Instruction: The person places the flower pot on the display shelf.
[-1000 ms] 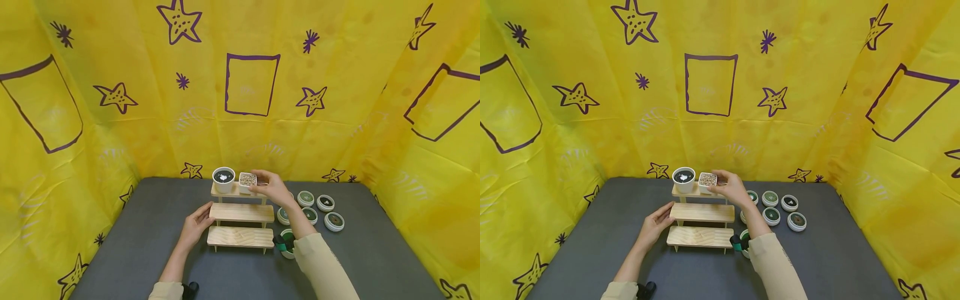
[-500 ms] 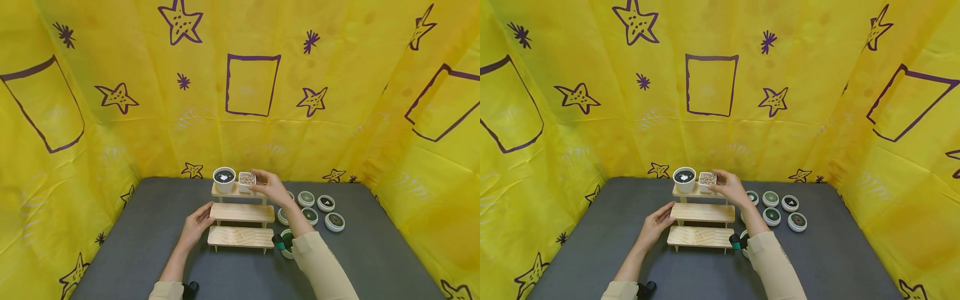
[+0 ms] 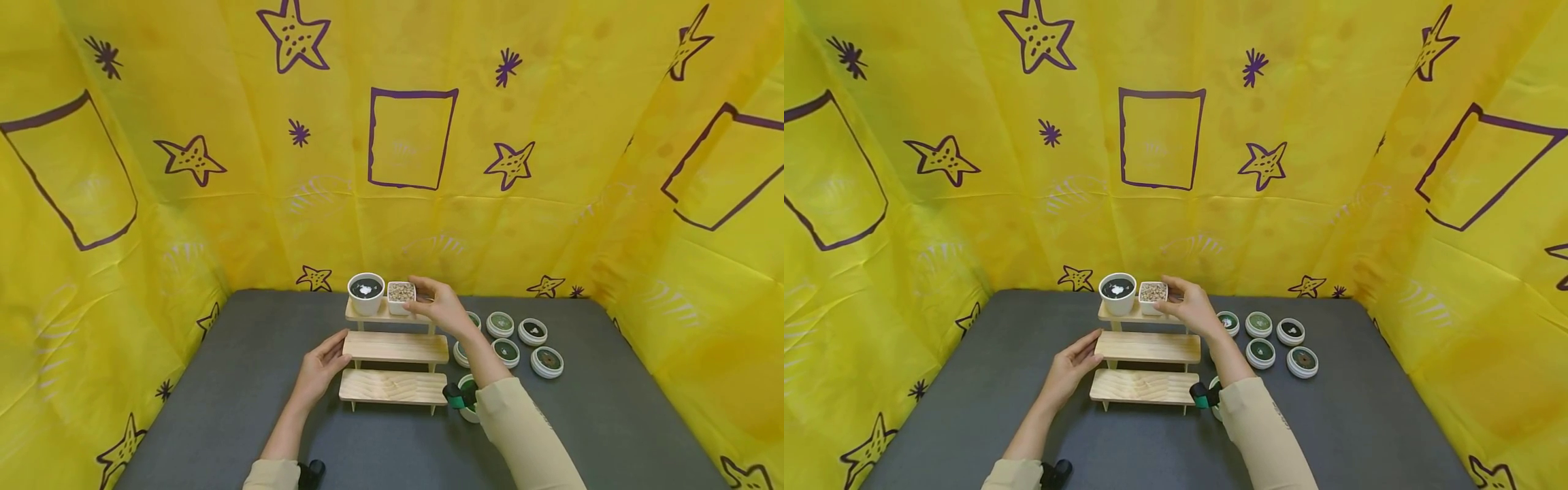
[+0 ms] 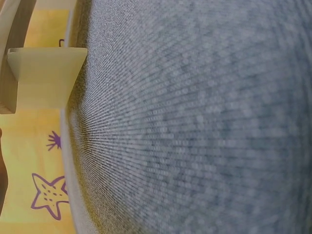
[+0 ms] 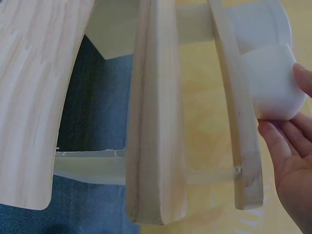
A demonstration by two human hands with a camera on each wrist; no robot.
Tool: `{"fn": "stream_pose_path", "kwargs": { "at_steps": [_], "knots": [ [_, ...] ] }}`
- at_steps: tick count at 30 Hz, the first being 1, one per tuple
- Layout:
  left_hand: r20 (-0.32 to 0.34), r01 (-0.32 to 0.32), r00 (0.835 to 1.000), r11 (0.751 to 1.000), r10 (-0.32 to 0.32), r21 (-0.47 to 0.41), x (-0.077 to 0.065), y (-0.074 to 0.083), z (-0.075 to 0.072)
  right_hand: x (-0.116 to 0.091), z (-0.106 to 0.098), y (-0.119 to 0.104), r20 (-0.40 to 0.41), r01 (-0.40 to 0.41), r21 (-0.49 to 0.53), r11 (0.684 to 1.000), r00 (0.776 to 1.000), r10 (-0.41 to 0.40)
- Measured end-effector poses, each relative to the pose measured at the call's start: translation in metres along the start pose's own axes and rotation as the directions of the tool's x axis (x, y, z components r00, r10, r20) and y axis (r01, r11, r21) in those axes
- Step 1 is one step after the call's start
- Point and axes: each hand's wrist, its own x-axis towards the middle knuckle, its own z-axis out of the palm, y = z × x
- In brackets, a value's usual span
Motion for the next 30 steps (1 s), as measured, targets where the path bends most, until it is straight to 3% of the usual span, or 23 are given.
{"fn": "stream_pose_path", "kwargs": {
  "at_steps": [9, 16, 23, 30],
  "knots": [
    [0.011, -0.018, 1.000, 1.000, 0.018, -0.005, 0.000, -0.001, -0.001, 0.000, 0.001, 0.004, -0.016, -0.005, 0.048, 0.999, 1.000, 0.006],
    [0.014, -0.012, 1.000, 1.000, 0.012, 0.001, 0.000, -0.002, -0.002, -0.012, -0.014, 0.002, -0.054, -0.011, 0.128, 0.992, 0.998, 0.018],
    [0.014, -0.014, 1.000, 1.000, 0.014, -0.001, 0.000, -0.001, -0.002, -0.033, -0.034, 0.005, -0.109, -0.006, 0.094, 0.996, 0.994, 0.016],
    [0.014, -0.019, 1.000, 1.000, 0.019, 0.004, 0.001, -0.003, -0.002, -0.061, -0.052, 0.015, -0.103, 0.002, 0.028, 1.000, 0.995, 0.001]
  ]
}}
